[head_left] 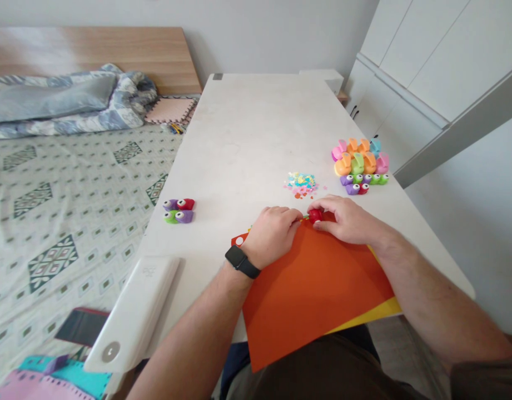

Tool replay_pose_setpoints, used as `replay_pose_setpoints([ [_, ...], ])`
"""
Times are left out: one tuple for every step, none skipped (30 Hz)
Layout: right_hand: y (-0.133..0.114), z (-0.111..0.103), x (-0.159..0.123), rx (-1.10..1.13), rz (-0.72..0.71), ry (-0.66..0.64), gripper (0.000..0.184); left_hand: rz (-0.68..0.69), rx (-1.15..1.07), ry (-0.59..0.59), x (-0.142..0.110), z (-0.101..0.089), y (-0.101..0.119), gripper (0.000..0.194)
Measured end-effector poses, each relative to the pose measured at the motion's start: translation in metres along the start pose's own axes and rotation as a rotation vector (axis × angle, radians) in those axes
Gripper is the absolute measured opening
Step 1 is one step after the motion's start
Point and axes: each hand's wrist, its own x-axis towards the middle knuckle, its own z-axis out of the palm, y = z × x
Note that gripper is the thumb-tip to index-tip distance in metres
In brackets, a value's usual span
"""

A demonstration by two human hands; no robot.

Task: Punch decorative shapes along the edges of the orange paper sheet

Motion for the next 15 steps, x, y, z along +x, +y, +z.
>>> replay_pose_setpoints([
  [0.0006,0.0008,0.0003,-0.003,0.005,-0.001,0.019,-0.001,0.002,-0.003,0.0,-0.0001,0.0002,0.022],
  [0.0011,0.0014,0.0006,-0.006,0.009,-0.003,0.019,-0.002,0.005,-0.005,0.0,-0.0001,0.0003,0.022],
  [0.0015,0.0019,0.0008,-0.007,0.012,-0.007,0.018,-0.003,0.007,-0.008,0.0001,-0.0001,0.0003,0.022],
  [0.0016,0.0022,0.001,-0.006,0.016,-0.01,0.017,-0.003,0.008,-0.01,0.0,-0.0001,0.0004,0.022],
  [0.0016,0.0022,0.0012,-0.005,0.019,-0.013,0.017,-0.003,0.009,-0.011,0.0,0.0,0.0003,0.022],
  [0.0012,0.0021,0.0013,-0.003,0.02,-0.013,0.016,-0.003,0.008,-0.011,-0.0001,0.0,0.0002,0.023],
  [0.0008,0.0018,0.0013,-0.003,0.022,-0.012,0.015,-0.003,0.006,-0.011,-0.0002,0.0,0.0001,0.023],
  [0.0002,0.0015,0.0013,-0.002,0.024,-0.012,0.015,-0.003,0.004,-0.011,-0.0004,0.0,0.0,0.023],
  [-0.0003,0.0012,0.0012,0.0,0.026,-0.013,0.014,-0.003,0.002,-0.01,-0.0007,0.0,0.0,0.023],
  [-0.0008,0.0009,0.001,0.002,0.028,-0.014,0.013,-0.005,0.003,-0.008,-0.0009,-0.0001,0.0002,0.022],
  [-0.0012,0.0008,0.0008,0.004,0.03,-0.015,0.013,-0.007,0.006,-0.004,-0.0013,-0.0002,0.0005,0.021],
  [-0.0014,0.0009,0.0006,0.006,0.03,-0.014,0.013,-0.009,0.011,0.001,-0.0015,-0.0004,0.0011,0.021],
  [-0.0015,0.0011,0.0004,0.007,0.028,-0.01,0.014,-0.013,0.019,0.008,-0.0016,-0.0005,0.0019,0.024],
  [-0.0016,0.0014,0.0004,0.005,0.021,-0.005,0.016,-0.016,0.028,0.016,-0.0015,-0.0006,0.003,0.029],
  [-0.0017,0.0019,0.0003,-0.001,0.013,0.001,0.018,-0.019,0.038,0.024,-0.0011,-0.0005,0.0044,0.037],
])
